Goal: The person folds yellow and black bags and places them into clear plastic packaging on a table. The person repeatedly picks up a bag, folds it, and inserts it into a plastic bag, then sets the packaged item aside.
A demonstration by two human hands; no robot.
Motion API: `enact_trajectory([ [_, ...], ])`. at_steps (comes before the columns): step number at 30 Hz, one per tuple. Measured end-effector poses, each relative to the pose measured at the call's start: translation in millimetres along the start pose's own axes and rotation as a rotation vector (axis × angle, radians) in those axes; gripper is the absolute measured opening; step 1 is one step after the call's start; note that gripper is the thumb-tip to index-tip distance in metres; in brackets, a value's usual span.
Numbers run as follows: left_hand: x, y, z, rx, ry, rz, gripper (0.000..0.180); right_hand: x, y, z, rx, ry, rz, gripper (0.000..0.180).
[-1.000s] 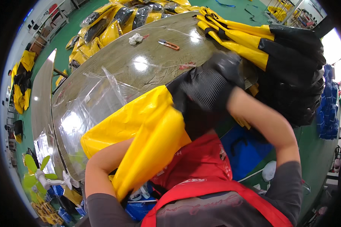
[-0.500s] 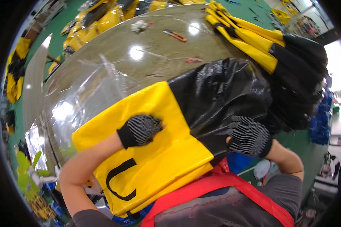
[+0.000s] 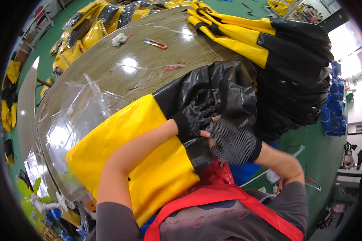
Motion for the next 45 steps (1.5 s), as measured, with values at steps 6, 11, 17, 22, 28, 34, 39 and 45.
enact_trajectory([
  [6,26,-44,-75,-0.28,-0.054,0.174,0.077,87,-18,177,-0.58,0.015,0.263,0.038],
  [11,76,-121,-191,-0.537,-0.302,0.077,0.07,146,42,215,-0.595,0.024,0.458,0.046],
  [17,180,-236,-397,-0.523,-1.137,0.087,0.063,123,13,208,-0.712,0.252,0.532,0.049],
  [22,281,-151,-459,0.752,-1.718,0.445,0.056,90,23,206,-0.565,0.276,-0.083,0.04],
  [28,204,-153,-430,1.019,-1.936,0.124,0.041,97,33,180,-0.226,0.366,-0.105,0.065],
  [34,152,-178,-352,0.219,-1.524,1.148,0.05,102,39,188,-0.234,0.413,0.022,0.071],
  [39,60,-127,-111,-0.095,-0.849,0.519,0.061,81,36,181,-0.056,0.403,-0.16,0.068],
  [45,37,-71,-121,-0.126,-1.028,0.532,0.068,150,-2,94,0.284,0.33,-0.023,0.052],
])
Point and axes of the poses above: each hand's wrist, its own z-axis towards the middle knuckle, its own y-axis out of the palm, x = y × z, the point moved 2 cm from there along z, towards the middle knuckle, and after that the axes turned 12 degrees about z, right-handed, at the moved point
